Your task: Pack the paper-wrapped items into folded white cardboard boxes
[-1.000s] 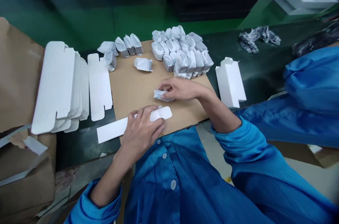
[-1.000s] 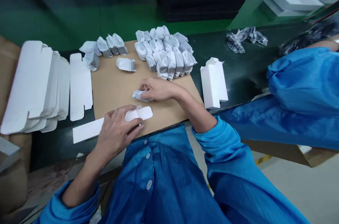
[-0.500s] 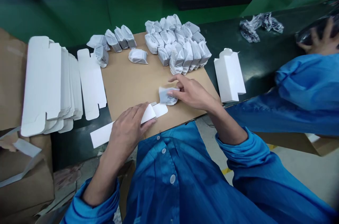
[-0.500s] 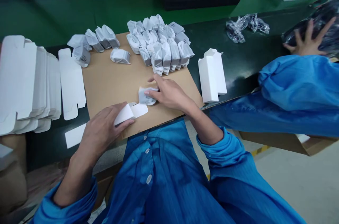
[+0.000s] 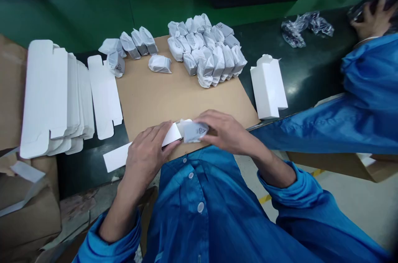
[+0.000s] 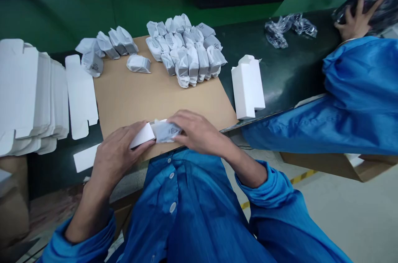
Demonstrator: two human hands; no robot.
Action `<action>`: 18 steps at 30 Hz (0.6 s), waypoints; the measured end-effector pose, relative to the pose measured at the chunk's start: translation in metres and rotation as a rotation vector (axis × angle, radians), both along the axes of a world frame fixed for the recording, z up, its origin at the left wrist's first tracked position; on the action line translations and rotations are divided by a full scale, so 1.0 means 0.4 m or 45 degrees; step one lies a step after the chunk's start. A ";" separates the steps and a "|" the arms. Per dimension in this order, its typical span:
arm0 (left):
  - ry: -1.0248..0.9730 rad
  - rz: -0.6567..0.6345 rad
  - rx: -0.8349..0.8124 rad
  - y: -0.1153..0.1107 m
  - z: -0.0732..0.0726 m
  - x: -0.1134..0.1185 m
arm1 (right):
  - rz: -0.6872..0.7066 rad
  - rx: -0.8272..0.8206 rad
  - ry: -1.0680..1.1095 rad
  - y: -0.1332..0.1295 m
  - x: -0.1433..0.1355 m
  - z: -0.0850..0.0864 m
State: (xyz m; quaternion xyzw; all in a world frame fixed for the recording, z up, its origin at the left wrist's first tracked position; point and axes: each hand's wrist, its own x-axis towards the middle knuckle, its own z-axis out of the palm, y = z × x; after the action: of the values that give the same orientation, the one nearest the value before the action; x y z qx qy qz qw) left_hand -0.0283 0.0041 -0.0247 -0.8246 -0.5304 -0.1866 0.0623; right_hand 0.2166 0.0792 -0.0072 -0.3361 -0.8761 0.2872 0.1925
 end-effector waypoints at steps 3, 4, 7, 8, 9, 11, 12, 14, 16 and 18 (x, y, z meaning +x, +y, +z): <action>-0.014 -0.055 -0.019 0.000 -0.002 -0.006 | 0.143 0.041 -0.007 0.004 -0.020 -0.009; -0.023 -0.061 -0.019 0.000 -0.003 -0.007 | 0.140 0.082 -0.005 0.004 -0.031 -0.016; -0.057 -0.054 -0.010 0.000 -0.007 -0.009 | 0.117 0.195 0.006 -0.018 -0.070 -0.044; -0.064 -0.047 -0.009 -0.001 -0.009 -0.009 | 0.085 0.226 0.017 -0.034 -0.082 -0.053; -0.067 -0.046 -0.015 -0.002 -0.010 -0.008 | 0.031 0.245 0.042 -0.052 -0.093 -0.060; -0.070 -0.036 -0.029 -0.004 -0.013 -0.008 | -0.139 0.227 0.128 -0.090 -0.107 -0.067; -0.076 -0.023 -0.029 -0.005 -0.013 -0.008 | -0.232 0.178 0.179 -0.106 -0.112 -0.066; -0.089 -0.002 -0.030 -0.007 -0.015 -0.010 | -0.345 -0.017 0.280 -0.130 -0.121 -0.058; -0.099 0.011 -0.026 -0.005 -0.018 -0.013 | -0.346 -0.307 0.401 -0.142 -0.140 -0.052; -0.110 0.023 -0.023 -0.003 -0.022 -0.013 | -0.299 -0.608 0.566 -0.144 -0.172 -0.050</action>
State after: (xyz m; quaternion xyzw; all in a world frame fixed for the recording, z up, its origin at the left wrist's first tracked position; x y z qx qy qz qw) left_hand -0.0333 0.0029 -0.0336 -0.8115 -0.5416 -0.2169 0.0336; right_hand 0.1476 0.0216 -0.0274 -0.3993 -0.6761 0.5263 0.3261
